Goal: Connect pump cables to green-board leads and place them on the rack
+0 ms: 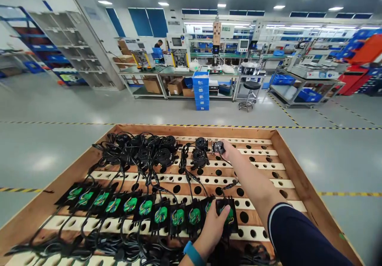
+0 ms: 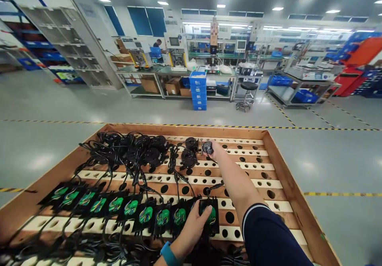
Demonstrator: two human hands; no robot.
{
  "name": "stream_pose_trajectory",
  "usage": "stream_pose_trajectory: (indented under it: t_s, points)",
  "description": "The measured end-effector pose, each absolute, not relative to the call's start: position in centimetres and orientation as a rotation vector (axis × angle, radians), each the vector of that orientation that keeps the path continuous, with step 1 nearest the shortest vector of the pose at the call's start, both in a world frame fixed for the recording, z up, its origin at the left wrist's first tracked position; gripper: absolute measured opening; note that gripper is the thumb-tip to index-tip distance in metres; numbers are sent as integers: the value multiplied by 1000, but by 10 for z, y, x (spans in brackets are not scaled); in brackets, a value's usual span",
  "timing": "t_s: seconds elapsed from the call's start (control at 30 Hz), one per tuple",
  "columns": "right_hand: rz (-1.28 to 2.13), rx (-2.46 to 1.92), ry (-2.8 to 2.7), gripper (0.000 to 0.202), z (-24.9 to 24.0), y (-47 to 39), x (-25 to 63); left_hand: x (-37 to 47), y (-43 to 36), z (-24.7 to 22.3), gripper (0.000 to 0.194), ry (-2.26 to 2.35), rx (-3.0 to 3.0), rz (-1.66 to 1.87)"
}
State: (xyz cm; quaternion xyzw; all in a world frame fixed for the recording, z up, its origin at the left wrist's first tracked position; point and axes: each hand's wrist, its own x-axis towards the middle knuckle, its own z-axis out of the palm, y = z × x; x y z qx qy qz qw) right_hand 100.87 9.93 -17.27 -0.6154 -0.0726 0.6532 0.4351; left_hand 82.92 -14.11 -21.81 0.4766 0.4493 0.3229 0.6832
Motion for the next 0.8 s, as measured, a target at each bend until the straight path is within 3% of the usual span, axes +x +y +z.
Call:
stream_pose_trajectory:
  t_s: [0.4, 0.63, 0.8]
  points:
    - [1722, -1763, -131, 37, -181, 113, 1004, 819, -147, -242, 71, 1033, 911, 758]
    - [1536, -1819, -270, 55, -166, 134, 994, 813, -147, -250, 77, 1075, 899, 757]
    - [1274, -1826, -527, 40, -132, 113, 994, 814, -142, -246, 78, 1092, 898, 736]
